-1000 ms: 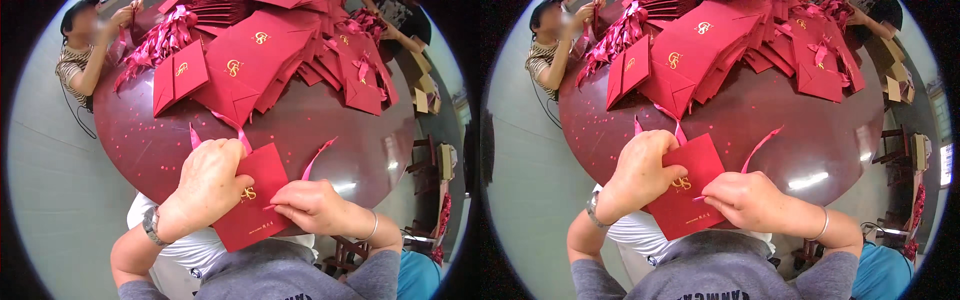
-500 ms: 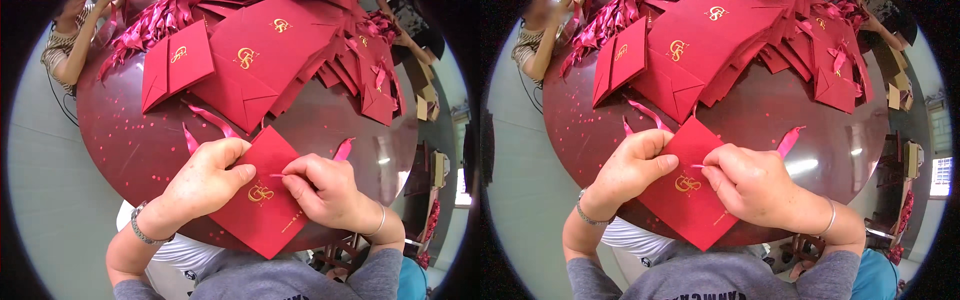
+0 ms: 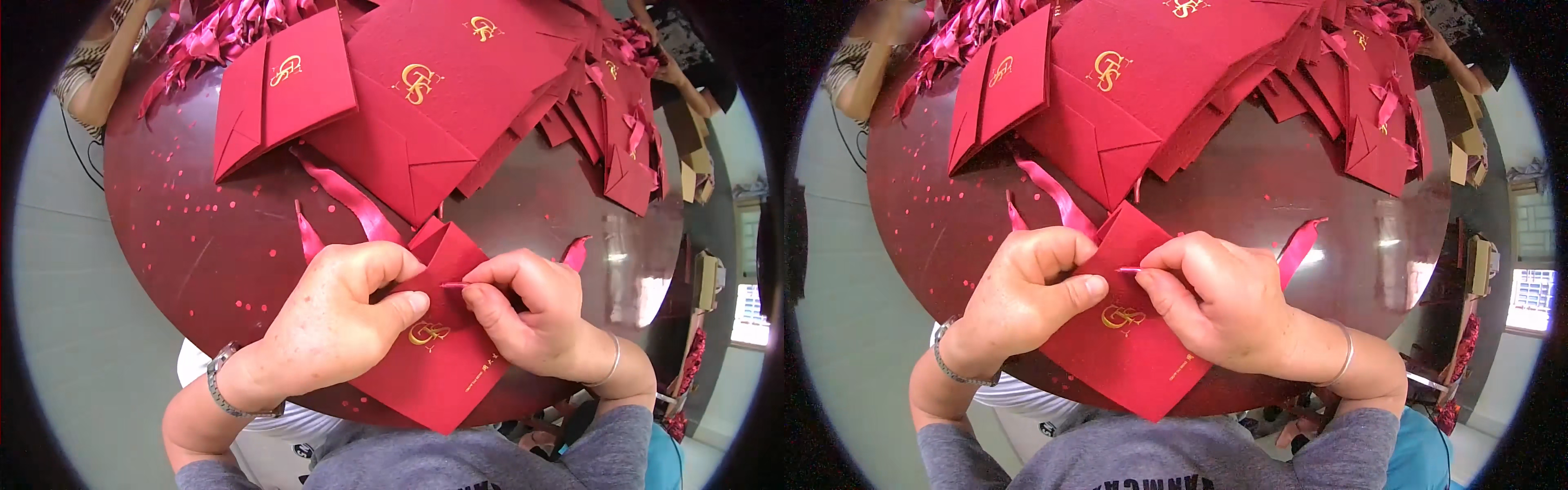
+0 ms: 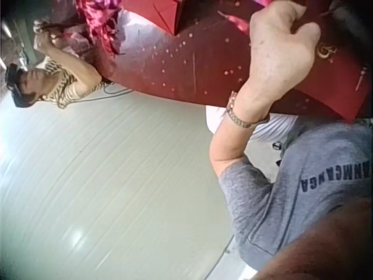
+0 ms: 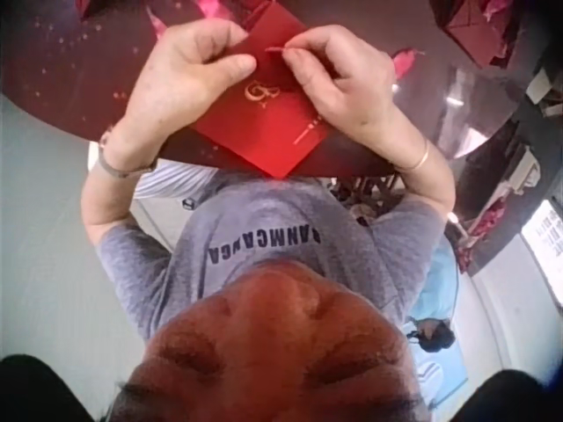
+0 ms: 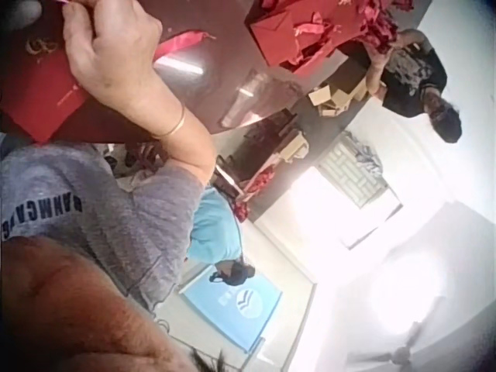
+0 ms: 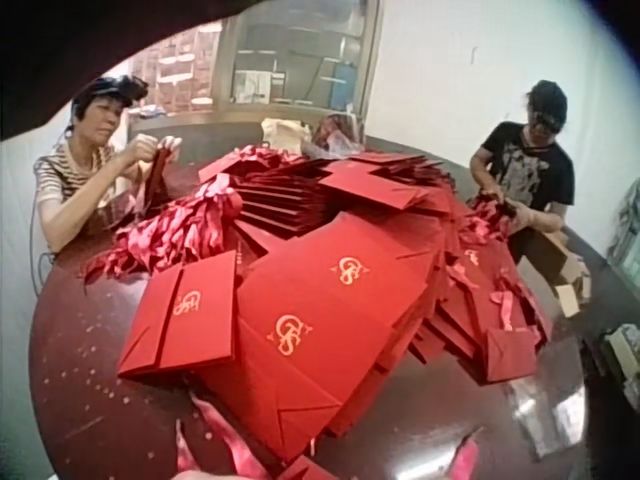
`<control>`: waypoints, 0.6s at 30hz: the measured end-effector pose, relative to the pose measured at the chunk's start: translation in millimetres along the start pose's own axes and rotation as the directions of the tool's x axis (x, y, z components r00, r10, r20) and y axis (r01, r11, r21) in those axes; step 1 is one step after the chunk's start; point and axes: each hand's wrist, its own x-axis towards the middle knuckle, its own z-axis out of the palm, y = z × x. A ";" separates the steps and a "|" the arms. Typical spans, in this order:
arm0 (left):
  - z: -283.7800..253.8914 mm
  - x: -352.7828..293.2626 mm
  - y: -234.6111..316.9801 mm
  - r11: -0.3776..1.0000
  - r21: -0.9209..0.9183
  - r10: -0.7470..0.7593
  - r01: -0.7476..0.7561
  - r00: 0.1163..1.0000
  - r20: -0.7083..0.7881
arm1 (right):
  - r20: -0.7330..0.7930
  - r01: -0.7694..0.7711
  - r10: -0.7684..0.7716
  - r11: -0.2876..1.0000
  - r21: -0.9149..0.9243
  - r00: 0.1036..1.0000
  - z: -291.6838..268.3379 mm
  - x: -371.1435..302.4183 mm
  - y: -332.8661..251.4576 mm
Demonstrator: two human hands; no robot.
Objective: The person threads ribbons through the holes of paper gift bags by hand to create handles, gathers the assembled bags into a stack, and helps place them into a plastic bag.
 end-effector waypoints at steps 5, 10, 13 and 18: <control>2.9 1.3 -4.6 0.996 -0.075 0.047 -0.050 0.998 -0.035 | -0.007 -0.015 0.015 1.000 -0.021 1.000 1.4 2.9 -0.2; 4.2 0.6 -6.9 0.996 -0.037 0.075 -0.078 0.995 -0.058 | 0.016 0.002 -0.001 0.995 -0.101 1.000 1.1 5.1 -6.7; 4.9 0.9 -13.3 0.993 0.037 0.115 -0.113 0.990 -0.075 | 0.093 -0.035 0.055 0.979 -0.199 0.994 -0.9 12.7 -16.1; 8.8 -1.4 -11.8 0.945 0.220 0.279 -0.244 0.949 -0.148 | 0.284 0.129 -0.001 0.893 -0.432 0.959 -6.6 25.9 -31.6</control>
